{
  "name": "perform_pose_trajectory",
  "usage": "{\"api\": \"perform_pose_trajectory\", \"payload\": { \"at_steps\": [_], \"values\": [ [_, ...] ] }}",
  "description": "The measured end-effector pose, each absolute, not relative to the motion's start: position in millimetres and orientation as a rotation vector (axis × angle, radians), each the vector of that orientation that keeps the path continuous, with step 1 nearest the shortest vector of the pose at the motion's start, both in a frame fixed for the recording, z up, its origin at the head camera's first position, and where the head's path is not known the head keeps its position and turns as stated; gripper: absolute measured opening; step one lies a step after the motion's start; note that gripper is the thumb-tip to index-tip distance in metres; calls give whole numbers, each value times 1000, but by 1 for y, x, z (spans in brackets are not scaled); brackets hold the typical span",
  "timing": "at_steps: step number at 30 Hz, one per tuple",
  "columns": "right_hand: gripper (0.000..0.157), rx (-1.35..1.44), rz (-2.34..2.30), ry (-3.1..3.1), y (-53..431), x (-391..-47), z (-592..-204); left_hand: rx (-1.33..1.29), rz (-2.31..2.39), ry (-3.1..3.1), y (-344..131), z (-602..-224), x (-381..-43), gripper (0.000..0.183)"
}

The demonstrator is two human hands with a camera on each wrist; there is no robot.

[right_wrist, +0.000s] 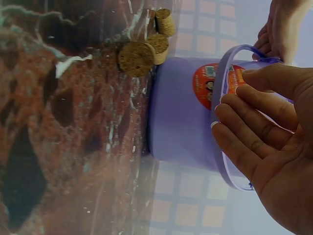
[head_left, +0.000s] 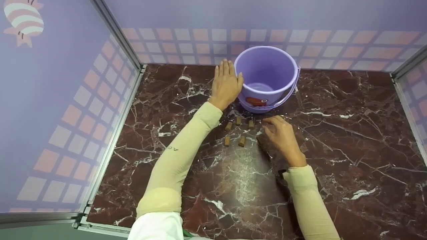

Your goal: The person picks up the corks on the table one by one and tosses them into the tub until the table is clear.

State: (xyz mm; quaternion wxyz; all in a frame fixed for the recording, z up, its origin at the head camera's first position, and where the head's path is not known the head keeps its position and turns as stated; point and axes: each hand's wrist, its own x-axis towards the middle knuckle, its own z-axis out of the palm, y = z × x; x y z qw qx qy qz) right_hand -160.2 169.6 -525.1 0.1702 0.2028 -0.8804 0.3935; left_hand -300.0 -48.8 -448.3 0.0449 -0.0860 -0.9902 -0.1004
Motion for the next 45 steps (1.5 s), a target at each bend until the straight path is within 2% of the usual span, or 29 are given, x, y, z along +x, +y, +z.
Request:
{"api": "perform_pose_trajectory", "payload": {
  "at_steps": [13,45],
  "values": [
    [16,527,1150,-2580,168,-155,-540,-264,-338,-3021,-49,-448,-299,69],
    [26,504,1125,-2728,168,-152,-559,-260,-324,-3032,-49,-449,-300,69]
  ]
}}
